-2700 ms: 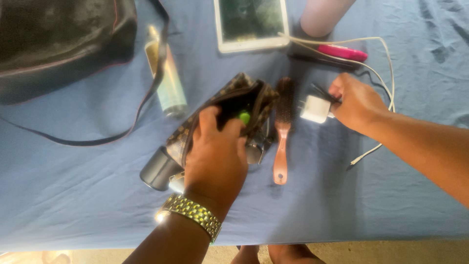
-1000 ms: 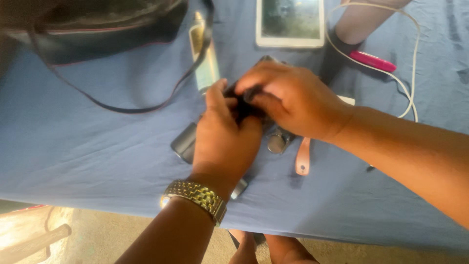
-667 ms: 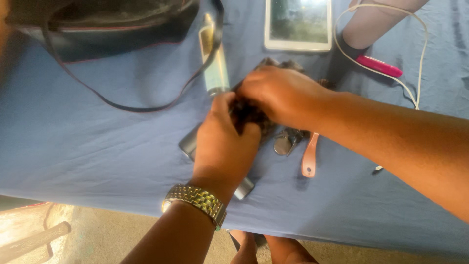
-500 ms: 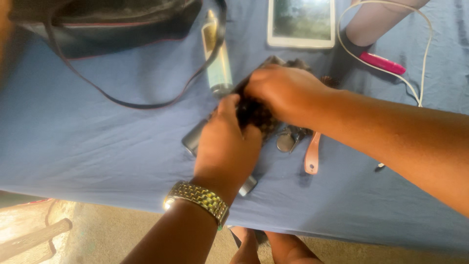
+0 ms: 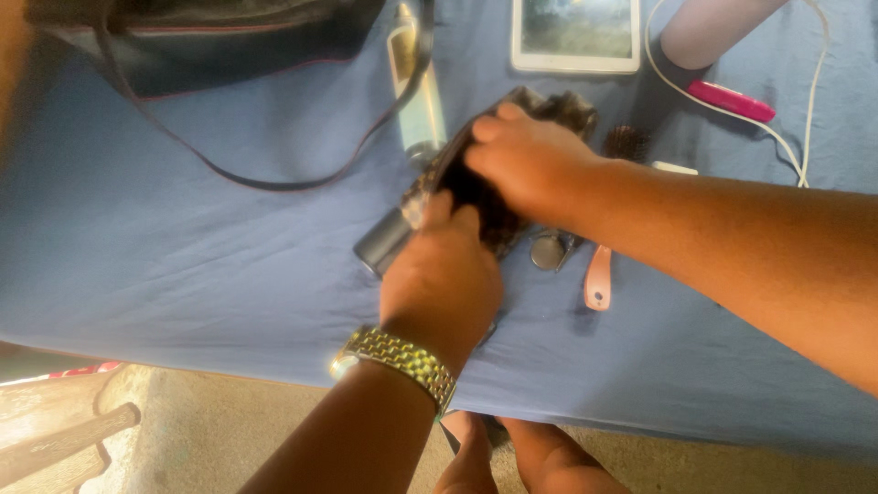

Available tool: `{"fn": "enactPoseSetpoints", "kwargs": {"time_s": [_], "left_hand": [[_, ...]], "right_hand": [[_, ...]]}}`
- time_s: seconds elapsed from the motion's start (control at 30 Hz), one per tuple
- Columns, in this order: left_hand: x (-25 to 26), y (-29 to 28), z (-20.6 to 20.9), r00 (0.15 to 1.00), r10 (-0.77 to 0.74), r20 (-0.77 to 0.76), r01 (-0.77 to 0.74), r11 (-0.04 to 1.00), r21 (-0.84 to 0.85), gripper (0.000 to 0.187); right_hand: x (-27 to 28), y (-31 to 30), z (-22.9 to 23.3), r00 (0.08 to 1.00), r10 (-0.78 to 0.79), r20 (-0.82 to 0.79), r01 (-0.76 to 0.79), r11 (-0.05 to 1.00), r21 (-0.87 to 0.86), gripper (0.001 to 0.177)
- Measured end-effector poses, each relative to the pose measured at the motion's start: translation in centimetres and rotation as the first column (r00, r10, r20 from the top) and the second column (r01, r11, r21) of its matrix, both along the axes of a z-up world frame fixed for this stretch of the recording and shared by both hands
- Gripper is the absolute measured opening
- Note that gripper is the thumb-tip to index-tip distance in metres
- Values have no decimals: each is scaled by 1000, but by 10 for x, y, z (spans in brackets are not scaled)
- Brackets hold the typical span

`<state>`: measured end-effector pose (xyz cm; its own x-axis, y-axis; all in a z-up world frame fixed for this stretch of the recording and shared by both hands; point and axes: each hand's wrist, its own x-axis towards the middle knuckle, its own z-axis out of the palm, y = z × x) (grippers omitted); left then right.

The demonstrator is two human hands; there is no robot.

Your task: The person packs a black handbag with daily essentials on a bed. They place a small patterned pouch, a hairbrush, keys, a hair dryer, a tablet, and a charger into the bag, arranging items by hand.

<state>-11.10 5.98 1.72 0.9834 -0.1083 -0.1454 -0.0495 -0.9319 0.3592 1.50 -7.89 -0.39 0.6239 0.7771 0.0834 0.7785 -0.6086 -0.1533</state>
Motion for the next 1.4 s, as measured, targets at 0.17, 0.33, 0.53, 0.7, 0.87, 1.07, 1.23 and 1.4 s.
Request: {"fn": "enactPoseSetpoints", "kwargs": {"time_s": [0.17,0.33,0.53,0.7,0.87,1.07,1.23,1.4], "left_hand": [[8,1,3,983,166,-74,-177,968,-181,24],[13,2,9,968,224,-111,-246,935,-254,27],[21,0,10,978,188,-90,-206,937,-282,27],[24,-12,6,964,251,-94,-267,920,-287,27],[28,-11,-1,968,232,-100,-249,808,-534,25],[37,-11,2,950,271,-157,-313,795,-519,25],[23,-31,15,947,321,-21,-303,865,-400,26],[6,-65,19,917,399,-9,-381,869,-315,24]], "right_hand": [[-3,-4,-1,1000,0,-7,1,998,66,14],[-22,-14,12,997,-12,-80,25,985,172,11],[-45,-35,24,999,2,45,-16,950,313,8],[-51,-44,24,997,-28,-74,52,938,344,13],[-47,-55,18,988,-11,-152,68,926,373,13],[-30,-67,14,977,35,-209,68,883,464,16],[-19,-102,13,967,-105,-232,209,848,487,17],[15,-150,-2,735,-363,-573,603,737,307,21]]}}
